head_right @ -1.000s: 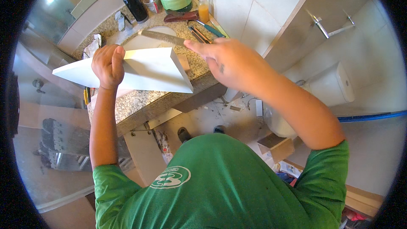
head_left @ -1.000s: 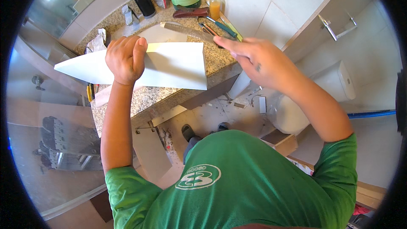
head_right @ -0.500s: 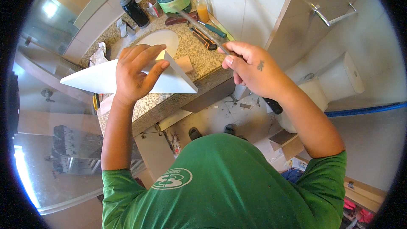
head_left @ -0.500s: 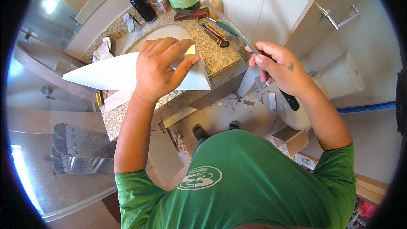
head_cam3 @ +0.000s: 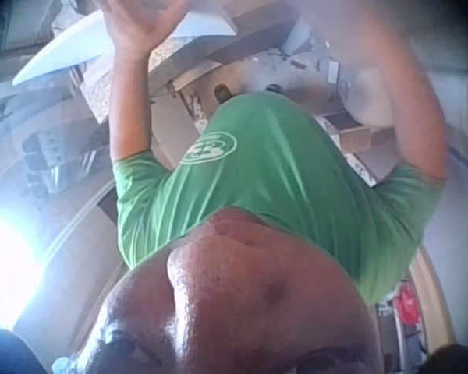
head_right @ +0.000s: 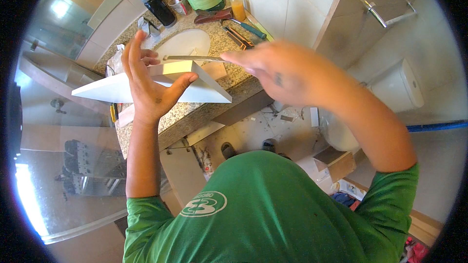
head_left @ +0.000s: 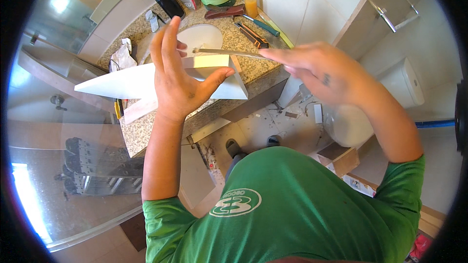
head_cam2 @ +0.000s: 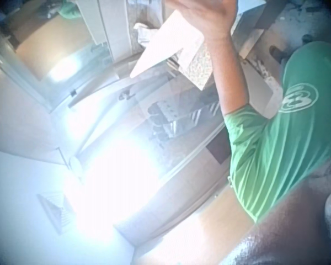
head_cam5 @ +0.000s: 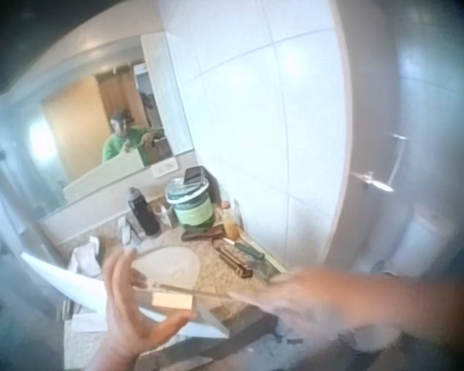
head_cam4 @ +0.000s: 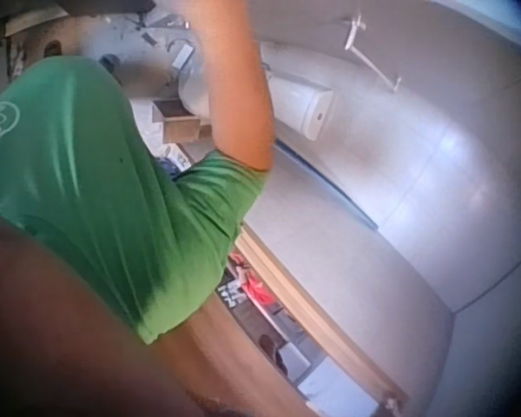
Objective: The person scrapes the edges and surface of a white rectangular panel with a metal scraper. They repeatedly reposition the panel on a bathroom countertop and continue scraping different edges and sides.
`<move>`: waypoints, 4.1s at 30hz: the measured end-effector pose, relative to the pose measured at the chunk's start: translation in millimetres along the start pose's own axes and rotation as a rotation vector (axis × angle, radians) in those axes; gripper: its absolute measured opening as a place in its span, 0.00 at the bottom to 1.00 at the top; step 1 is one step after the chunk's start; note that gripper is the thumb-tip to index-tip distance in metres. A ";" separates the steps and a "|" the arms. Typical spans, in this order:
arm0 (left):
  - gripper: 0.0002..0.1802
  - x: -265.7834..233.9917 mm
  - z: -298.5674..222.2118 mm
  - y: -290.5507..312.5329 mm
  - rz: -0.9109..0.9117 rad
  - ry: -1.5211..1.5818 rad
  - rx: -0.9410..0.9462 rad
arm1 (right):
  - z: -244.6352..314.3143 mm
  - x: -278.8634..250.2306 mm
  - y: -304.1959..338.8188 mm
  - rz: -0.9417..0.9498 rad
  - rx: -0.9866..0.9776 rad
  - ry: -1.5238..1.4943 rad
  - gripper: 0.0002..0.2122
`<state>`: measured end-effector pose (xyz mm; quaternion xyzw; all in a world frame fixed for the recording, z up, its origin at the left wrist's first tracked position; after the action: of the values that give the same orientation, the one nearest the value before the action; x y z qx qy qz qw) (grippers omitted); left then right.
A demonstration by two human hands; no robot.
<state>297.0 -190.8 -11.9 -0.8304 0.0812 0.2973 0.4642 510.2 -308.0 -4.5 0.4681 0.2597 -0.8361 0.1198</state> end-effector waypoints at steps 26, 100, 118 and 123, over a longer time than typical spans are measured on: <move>0.14 24.2 -9.6 -26.9 0.499 0.063 -0.083 | -44.9 17.7 25.9 -0.123 0.607 -0.562 0.15; 0.22 7.0 26.2 -19.6 0.222 -0.103 -0.130 | 17.2 11.6 19.0 -0.341 0.304 -0.194 0.22; 0.19 -7.4 48.9 -5.9 -0.218 -0.326 0.030 | 40.2 31.0 -2.5 -0.140 0.264 -0.013 0.30; 0.20 -7.4 48.7 -2.2 -0.218 -0.318 0.030 | 29.7 22.8 -23.0 -0.151 0.252 0.019 0.26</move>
<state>271.5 -150.6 -25.2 -0.7698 -0.0789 0.3714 0.5130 466.4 -304.0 -3.7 0.4664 0.1883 -0.8643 -0.0054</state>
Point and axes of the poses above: each hand's wrist, its own y-axis away from the middle knuckle, its own x-axis out of the palm, z = x × y, the point moved 6 cm from there along -y, towards the middle knuckle, and after that the axes turned 11 degrees about -x, right-handed, at the moved point
